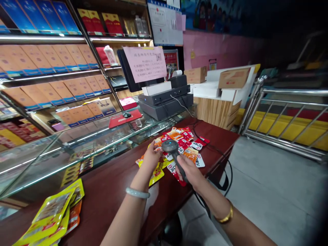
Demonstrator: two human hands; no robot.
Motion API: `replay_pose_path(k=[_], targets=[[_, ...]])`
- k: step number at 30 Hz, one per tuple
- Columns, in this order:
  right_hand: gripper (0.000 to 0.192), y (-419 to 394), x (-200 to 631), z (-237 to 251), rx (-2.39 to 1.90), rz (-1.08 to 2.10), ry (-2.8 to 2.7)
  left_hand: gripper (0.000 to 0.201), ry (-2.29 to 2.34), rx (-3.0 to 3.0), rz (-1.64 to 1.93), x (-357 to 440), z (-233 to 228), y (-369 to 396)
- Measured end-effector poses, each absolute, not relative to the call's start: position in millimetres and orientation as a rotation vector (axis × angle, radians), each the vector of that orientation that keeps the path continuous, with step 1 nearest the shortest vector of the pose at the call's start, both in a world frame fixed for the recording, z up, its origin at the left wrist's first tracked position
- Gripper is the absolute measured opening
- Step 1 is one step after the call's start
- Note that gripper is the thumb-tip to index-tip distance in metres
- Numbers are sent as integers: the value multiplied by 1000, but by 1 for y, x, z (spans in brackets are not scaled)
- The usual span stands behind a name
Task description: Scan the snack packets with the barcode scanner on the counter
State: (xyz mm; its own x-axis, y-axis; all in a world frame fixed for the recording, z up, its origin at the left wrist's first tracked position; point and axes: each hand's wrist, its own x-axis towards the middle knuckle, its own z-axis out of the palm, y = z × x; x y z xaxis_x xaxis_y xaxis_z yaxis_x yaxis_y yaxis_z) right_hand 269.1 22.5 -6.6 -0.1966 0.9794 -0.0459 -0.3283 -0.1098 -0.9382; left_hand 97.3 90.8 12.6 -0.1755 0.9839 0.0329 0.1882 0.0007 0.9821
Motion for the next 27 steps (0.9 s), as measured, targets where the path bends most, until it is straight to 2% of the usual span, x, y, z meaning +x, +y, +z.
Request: replay_pose_path(k=[3, 8, 12, 17, 20, 23, 27], targets=[[63, 15, 268, -15, -942, 1622, -1025, 69, 1658, 1543, 1180, 76, 8, 59], [51, -16, 258, -29, -894, 1722, -1104, 63, 2002, 1838, 1027, 14, -1, -45], [45, -38, 237, -31, -880, 1877, -1188, 60, 2427, 1706, 906, -37, -13, -137], [51, -61, 204, -33, -906, 2037, -1278, 58, 2924, 1488, 690, -102, -28, -223], [54, -69, 189, -36, -877, 2074, -1317, 59, 3089, 1306, 389, -137, -31, -247], [55, -74, 179, -36, -864, 2087, -1363, 63, 3005, 1208, 84, -159, -29, -255], [62, -82, 168, -33, -843, 2130, -1426, 67, 2977, 1339, 15, -165, -26, -248]])
